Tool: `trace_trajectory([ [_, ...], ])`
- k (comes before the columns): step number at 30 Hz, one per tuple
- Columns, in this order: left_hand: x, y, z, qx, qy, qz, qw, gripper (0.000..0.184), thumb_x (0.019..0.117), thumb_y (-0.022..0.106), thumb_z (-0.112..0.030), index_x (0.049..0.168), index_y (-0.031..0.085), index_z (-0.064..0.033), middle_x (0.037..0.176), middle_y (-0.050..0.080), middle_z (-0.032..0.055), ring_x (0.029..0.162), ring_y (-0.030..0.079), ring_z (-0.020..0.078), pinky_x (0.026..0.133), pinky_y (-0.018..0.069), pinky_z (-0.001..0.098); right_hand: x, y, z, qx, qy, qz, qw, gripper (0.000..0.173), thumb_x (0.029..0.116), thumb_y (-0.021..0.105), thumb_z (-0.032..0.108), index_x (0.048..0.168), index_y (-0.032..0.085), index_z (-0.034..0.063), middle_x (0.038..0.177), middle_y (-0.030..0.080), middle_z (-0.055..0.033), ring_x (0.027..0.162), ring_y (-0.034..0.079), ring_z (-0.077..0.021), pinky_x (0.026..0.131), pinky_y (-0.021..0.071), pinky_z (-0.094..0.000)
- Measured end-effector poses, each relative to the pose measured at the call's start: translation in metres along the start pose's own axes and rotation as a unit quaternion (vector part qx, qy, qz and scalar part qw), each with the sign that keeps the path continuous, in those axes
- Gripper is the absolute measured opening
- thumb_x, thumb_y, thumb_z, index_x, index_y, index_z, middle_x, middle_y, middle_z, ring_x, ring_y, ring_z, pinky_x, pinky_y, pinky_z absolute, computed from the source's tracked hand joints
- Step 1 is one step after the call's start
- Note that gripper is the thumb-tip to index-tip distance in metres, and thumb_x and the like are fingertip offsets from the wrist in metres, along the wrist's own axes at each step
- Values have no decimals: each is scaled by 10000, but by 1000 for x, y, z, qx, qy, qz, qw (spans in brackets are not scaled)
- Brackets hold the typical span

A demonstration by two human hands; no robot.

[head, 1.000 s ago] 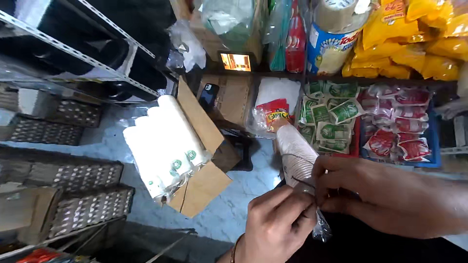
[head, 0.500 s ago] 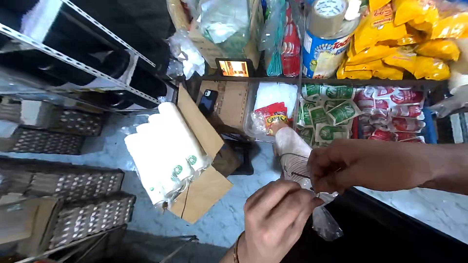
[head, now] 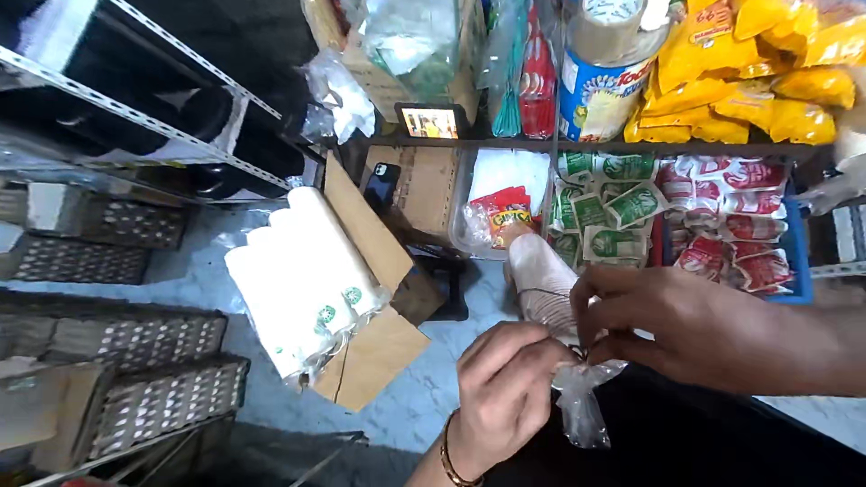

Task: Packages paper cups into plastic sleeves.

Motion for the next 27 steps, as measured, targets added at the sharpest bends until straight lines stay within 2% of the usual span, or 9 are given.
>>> trace_trajectory([
  [4, -2, 0, 5, 5, -17, 30, 999, 121, 1000, 645, -195, 937, 714, -118, 1010, 704, 23, 975, 655, 111, 851, 531, 282, -9, -2, 13, -59, -60, -33, 996, 196, 1032, 584, 223, 928, 723, 133, 1064, 671, -30, 860, 658, -97, 692, 565, -241],
  [7, -5, -1, 13, 29, -32, 57, 997, 146, 1011, 627, -239, 934, 720, -157, 1006, 711, -10, 1017, 630, 125, 907, 477, 328, -17, -11, 16, -130, -91, -60, 985, 198, 1039, 523, 114, 957, 702, 103, 970, 694, -47, 849, 672, -169, 666, 564, -301],
  [9, -8, 0, 19, 31, -46, 69, 996, 167, 1020, 600, -243, 924, 717, -173, 995, 716, -28, 1030, 611, 126, 922, 438, 342, -22, -14, 17, -188, -110, -67, 974, 194, 1016, 501, 45, 948, 680, 79, 882, 667, -65, 780, 650, -212, 605, 533, -339],
  [12, -10, 2, 21, 13, -50, 90, 995, 165, 1024, 585, -240, 924, 697, -175, 1001, 702, -41, 1062, 580, 122, 955, 398, 338, -30, -14, 19, -235, -130, -66, 961, 188, 1006, 483, 4, 926, 645, 56, 814, 630, -82, 739, 621, -240, 611, 505, -373],
  [17, -15, 7, 22, -30, -46, 97, 994, 193, 1019, 620, -262, 892, 715, -152, 970, 704, -30, 1054, 589, 121, 981, 394, 340, -41, -15, 21, -260, -152, -65, 951, 173, 1022, 481, -1, 930, 622, 38, 815, 623, -104, 734, 611, -249, 644, 510, -389],
  [22, -20, 9, 29, -43, -53, 97, 993, 181, 1012, 632, -265, 895, 712, -152, 962, 702, -35, 1074, 598, 126, 1009, 410, 340, -45, -17, 7, -249, -150, -84, 953, 177, 1014, 497, 4, 947, 657, 41, 853, 668, -101, 797, 658, -251, 702, 550, -385],
  [24, -22, 2, 34, -38, -69, 83, 993, 156, 983, 686, -304, 921, 724, -166, 1018, 711, -40, 1117, 604, 131, 1029, 432, 353, -45, -20, -3, -230, -120, -96, 961, 188, 1022, 508, 29, 974, 687, 58, 894, 695, -89, 842, 679, -232, 740, 570, -364],
  [25, -23, 0, 36, -28, -74, 86, 993, 170, 960, 719, -345, 986, 721, -177, 1098, 697, -27, 1165, 593, 146, 1041, 447, 367, -46, -22, -7, -218, -106, -104, 965, 186, 1025, 518, 43, 979, 696, 67, 903, 699, -83, 846, 680, -221, 743, 570, -355],
  [27, -25, 0, 39, -5, -84, 117, 990, 378, 902, 776, -391, 1201, 628, -213, 1336, 600, 14, 1296, 537, 182, 1084, 458, 409, -45, -24, -13, -199, -90, -118, 969, 176, 1030, 534, 76, 983, 704, 84, 915, 706, -78, 851, 684, -209, 746, 570, -350],
])
Point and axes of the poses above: each hand's wrist, its own x-axis towards the middle knuckle, its own y-axis out of the palm, z = x × y, the point moved 9 cm from there along x, towards the middle knuckle
